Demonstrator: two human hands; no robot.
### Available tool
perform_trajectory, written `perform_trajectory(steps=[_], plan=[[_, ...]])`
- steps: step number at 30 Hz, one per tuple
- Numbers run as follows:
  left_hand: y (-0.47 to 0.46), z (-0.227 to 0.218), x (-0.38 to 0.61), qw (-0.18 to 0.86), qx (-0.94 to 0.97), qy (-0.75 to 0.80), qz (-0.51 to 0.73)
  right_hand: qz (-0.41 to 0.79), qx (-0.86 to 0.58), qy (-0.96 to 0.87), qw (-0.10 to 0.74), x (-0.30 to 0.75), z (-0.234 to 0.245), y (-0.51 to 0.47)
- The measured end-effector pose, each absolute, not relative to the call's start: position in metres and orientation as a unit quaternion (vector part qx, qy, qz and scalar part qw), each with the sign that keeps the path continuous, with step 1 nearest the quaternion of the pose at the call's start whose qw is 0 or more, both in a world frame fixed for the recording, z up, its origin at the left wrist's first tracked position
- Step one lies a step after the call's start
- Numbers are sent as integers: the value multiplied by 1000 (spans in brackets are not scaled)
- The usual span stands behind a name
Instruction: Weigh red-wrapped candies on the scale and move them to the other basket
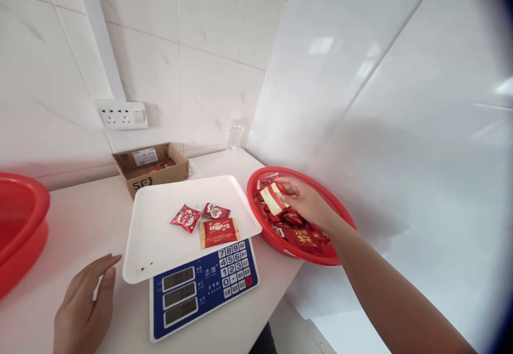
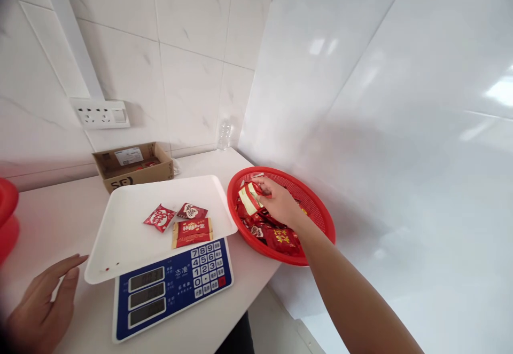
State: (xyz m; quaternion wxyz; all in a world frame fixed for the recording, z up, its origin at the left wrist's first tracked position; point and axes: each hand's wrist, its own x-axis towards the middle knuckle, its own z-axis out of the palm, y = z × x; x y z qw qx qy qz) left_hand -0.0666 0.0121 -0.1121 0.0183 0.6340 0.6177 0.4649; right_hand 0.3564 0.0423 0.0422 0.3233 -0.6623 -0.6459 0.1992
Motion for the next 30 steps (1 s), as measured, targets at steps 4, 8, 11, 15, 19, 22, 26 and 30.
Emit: perform_trajectory(steps=[4, 8, 11, 15, 19, 22, 26, 30], plan=[[9, -103, -65, 9, 649, 619, 442, 279, -580, -658, 391, 310, 42, 46], [6, -103, -66, -2, 650, 622, 437, 280, -567, -681, 370, 268, 26, 57], [5, -103, -66, -4, 652, 620, 437, 277, -560, -691, 364, 246, 16, 64], [5, -102, -65, -2, 652, 616, 441, 308, -562, -678, 361, 228, 9, 66], [6, -100, -64, 3, 653, 616, 441, 345, -558, -662, 364, 222, 7, 66], [6, -99, -63, 7, 649, 624, 435, 320, -551, -670, 381, 231, 10, 67], [5, -97, -64, 12, 640, 634, 434, 219, -574, -681, 399, 267, 28, 62], [7, -101, -66, 19, 635, 636, 437, 42, -666, -681, 302, 319, 47, 43]])
